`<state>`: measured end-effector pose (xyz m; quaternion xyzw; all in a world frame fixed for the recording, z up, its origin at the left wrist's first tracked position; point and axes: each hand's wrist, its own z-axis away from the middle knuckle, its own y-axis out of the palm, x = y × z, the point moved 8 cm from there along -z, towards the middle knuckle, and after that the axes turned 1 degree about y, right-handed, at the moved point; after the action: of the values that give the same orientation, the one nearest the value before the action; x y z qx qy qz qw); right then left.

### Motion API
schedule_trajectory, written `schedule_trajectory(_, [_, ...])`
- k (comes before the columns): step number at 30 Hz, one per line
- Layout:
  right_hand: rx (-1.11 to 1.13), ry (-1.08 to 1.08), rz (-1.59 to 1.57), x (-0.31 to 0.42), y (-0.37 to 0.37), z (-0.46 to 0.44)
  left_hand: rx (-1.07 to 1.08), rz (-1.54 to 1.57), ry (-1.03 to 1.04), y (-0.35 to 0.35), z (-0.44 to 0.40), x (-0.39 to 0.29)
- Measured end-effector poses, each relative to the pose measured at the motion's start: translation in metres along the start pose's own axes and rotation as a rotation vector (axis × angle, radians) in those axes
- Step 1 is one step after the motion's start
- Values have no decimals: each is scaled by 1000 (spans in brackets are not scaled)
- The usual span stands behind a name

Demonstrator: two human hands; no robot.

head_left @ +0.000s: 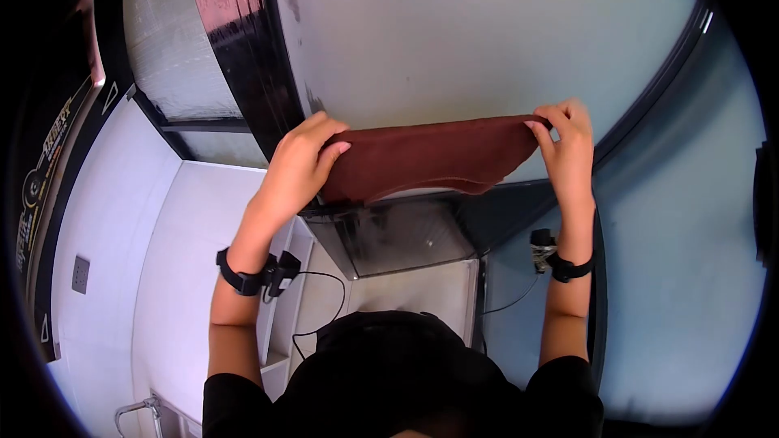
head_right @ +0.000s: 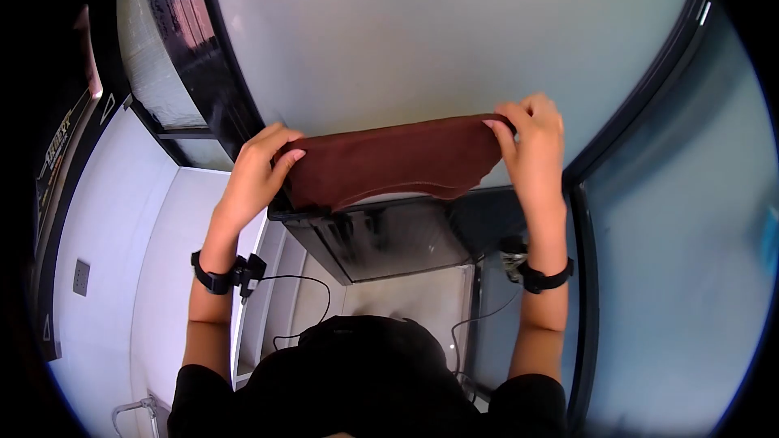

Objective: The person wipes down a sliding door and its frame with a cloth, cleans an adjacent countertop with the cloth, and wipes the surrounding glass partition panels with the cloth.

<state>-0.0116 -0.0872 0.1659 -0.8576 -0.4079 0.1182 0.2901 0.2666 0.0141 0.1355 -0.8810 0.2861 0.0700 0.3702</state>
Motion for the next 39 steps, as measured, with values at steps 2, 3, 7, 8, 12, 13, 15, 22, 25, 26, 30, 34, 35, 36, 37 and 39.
schedule_trajectory(2, [75,-39,-67,-5,-1,13,14,-1,91,-2,-4,-11])
schedule_trajectory(3, [331,105,-244,-16,16,25,59,-138,82,0,-4,-12])
schedule_trajectory(7, [778,373,-541,-19,35,61,162,-379,171,9,-13,-28])
schedule_trajectory(8, [875,427,-606,-17,37,70,178,-435,245,13,-14,-34])
schedule_trajectory(12, [1206,415,-720,-22,41,99,173,-442,373,17,-22,-53])
schedule_trajectory(13, [1233,416,-586,-26,41,87,112,-414,470,14,-31,-58])
schedule_trajectory(15, [1175,376,-418,-33,39,82,58,-371,579,18,-28,-64])
schedule_trajectory(22, [851,529,-225,-63,19,79,820,199,-89,89,-11,-15])
schedule_trajectory(25, [766,387,-102,-47,9,62,965,142,-87,111,3,-12])
schedule_trajectory(26, [768,375,-104,-45,9,60,967,143,-87,121,14,-2])
schedule_trajectory(30, [794,263,-125,-47,13,63,1160,305,-31,151,49,0])
schedule_trajectory(34, [736,202,-156,-49,10,59,1116,294,-124,149,52,6])
schedule_trajectory(35, [783,293,-181,-55,11,60,1041,286,-150,148,50,9])
schedule_trajectory(36, [832,385,-206,-59,13,62,1042,285,-156,147,51,8])
schedule_trajectory(37, [869,443,-232,-64,14,61,941,283,-127,139,40,4])
schedule_trajectory(39, [885,465,-311,-69,17,62,765,262,-58,128,28,0])
